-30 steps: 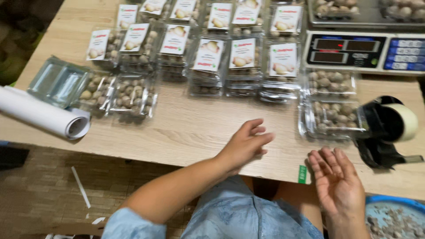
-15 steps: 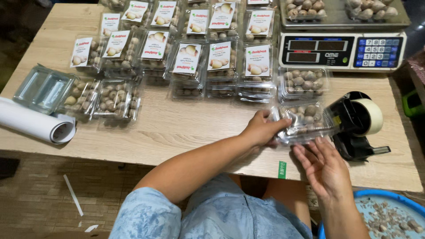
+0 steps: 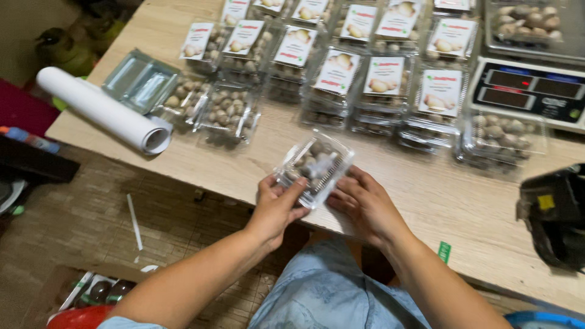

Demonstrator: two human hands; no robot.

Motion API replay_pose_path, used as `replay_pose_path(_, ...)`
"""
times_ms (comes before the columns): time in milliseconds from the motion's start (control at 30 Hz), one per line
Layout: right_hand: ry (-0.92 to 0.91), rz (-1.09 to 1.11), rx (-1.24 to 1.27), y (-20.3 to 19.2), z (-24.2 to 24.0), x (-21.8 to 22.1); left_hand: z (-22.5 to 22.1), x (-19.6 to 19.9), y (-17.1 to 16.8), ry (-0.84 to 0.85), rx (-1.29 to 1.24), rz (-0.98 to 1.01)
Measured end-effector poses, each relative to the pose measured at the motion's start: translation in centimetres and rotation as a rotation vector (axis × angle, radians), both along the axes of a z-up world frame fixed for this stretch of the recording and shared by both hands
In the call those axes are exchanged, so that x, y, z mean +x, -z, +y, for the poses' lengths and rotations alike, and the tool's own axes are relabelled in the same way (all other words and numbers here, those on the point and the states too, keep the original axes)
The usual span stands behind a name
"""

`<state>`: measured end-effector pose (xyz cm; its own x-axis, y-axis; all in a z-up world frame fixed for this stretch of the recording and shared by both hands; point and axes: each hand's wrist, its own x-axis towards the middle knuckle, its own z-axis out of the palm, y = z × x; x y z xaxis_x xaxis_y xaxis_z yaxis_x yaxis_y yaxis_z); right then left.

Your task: The person organizes and seals small round produce items into plastic containers using their hands and a tape dispenser.

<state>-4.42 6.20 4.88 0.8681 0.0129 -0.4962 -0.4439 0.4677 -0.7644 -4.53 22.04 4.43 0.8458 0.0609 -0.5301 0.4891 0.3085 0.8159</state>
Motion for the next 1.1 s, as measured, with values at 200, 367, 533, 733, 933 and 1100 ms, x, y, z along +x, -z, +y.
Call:
replay_pose_path(200, -0.18, -0.11, -0.002, 3.8, 5.3, 6.7, 4.0, 2.6, 0.3, -0.24, -0.072, -0.04)
replay_pose_path(367, -0.188, -0.171, 0.017, 3.8, 7.8, 9.4, 5.0, 5.6, 1.3, -0.309, -0.141, -0.069)
replay_pose_path(533, -0.142, -0.19, 0.019, 4.2, 7.1, 11.1, 4.1, 7.6, 1.2, -0.345, -0.202, -0.095)
replay_pose_path(733, 0.175, -0.19, -0.005, 4.9, 1.9, 6.7, 3.5, 9.0, 2.4, -0.371, -0.25, -0.114)
replay_pose_path(933, 0.891, -0.172, -0.006, 8.3, -14.7, 0.8, 3.2, 7.2, 2.2, -0.416, -0.359, -0.007)
replay_pose_path(1100, 0.846, 0.022, -0.049, 8.1, -20.6, 2.6, -1.9, 2.4, -0.1, -0.207, -0.346, 0.073)
